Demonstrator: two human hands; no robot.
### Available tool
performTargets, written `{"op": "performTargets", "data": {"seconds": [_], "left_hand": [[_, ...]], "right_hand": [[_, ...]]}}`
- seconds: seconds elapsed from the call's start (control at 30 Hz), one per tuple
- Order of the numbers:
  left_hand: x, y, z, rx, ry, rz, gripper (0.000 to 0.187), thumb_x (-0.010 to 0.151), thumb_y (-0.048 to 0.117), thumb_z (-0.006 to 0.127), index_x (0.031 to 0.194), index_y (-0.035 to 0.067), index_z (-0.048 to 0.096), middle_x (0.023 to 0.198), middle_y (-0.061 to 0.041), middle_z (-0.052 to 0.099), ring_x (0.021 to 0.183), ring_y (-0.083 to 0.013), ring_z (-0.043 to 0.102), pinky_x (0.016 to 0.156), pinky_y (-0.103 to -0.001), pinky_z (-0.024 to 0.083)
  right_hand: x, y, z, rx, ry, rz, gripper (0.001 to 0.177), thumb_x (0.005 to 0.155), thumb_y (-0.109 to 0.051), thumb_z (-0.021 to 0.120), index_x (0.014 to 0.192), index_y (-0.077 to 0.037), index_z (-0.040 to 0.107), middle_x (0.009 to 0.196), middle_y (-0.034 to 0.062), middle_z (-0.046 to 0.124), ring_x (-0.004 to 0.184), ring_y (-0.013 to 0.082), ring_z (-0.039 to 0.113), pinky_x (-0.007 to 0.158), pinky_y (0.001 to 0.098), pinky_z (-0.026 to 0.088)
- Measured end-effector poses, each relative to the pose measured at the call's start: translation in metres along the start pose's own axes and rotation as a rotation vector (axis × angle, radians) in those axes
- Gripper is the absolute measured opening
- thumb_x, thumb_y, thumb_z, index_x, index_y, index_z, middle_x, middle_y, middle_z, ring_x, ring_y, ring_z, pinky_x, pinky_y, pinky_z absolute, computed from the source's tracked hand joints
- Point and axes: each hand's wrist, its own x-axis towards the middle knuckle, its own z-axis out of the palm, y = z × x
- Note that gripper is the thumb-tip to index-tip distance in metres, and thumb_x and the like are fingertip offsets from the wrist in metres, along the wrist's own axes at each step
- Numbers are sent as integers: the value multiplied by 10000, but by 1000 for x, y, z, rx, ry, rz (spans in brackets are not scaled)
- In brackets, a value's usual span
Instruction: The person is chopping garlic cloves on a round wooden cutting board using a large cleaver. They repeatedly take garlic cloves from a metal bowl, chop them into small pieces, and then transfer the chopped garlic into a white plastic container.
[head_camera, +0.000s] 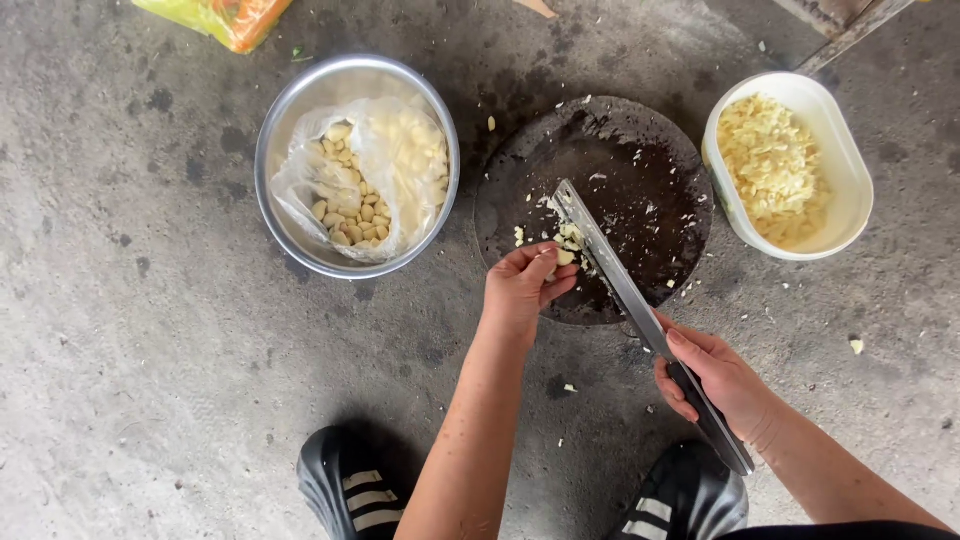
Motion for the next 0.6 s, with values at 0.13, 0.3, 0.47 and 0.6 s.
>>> {"op": "performTargets", "data": {"seconds": [0.13, 0.3, 0.47, 0.6], "left_hand": [[5, 9, 34, 7, -27, -23, 125, 852, 75, 629, 931, -14, 587, 911, -162, 629, 762, -234, 651, 764, -366, 599], [26, 9, 41, 102, 117, -58, 107, 850, 44, 637, 926, -24, 603, 817, -177, 630, 744, -235, 649, 718, -352, 611], [25, -3, 69, 927, 16, 83, 194, 847, 92, 672, 1036, 47, 669, 853, -92, 714, 637, -85, 685, 542, -125, 578], [44, -34, 84, 1016, -48, 287, 144, 802, 104, 677, 913, 14, 700, 843, -106, 705, 708, -186, 685, 624, -286, 602]], "right_hand": [[-1, -3, -14, 66, -6, 62, 451, 907, -239, 438, 1346, -159, 499, 489, 140, 451, 292, 193, 372, 279, 271, 323], [-7, 1, -35, 274, -197, -13, 365, 938, -192, 441, 1271, -78, 536, 525, 126, 498, 333, 176, 428, 275, 248, 358], [-15, -18, -33, -93, 39, -226, 555, 902, -256, 432, 1423, -87, 341, 477, 73, 462, 318, 142, 395, 268, 224, 360], [-11, -7, -46, -259, 198, -118, 558, 895, -219, 452, 1441, -165, 351, 519, 77, 488, 410, 167, 445, 313, 271, 417]]}}
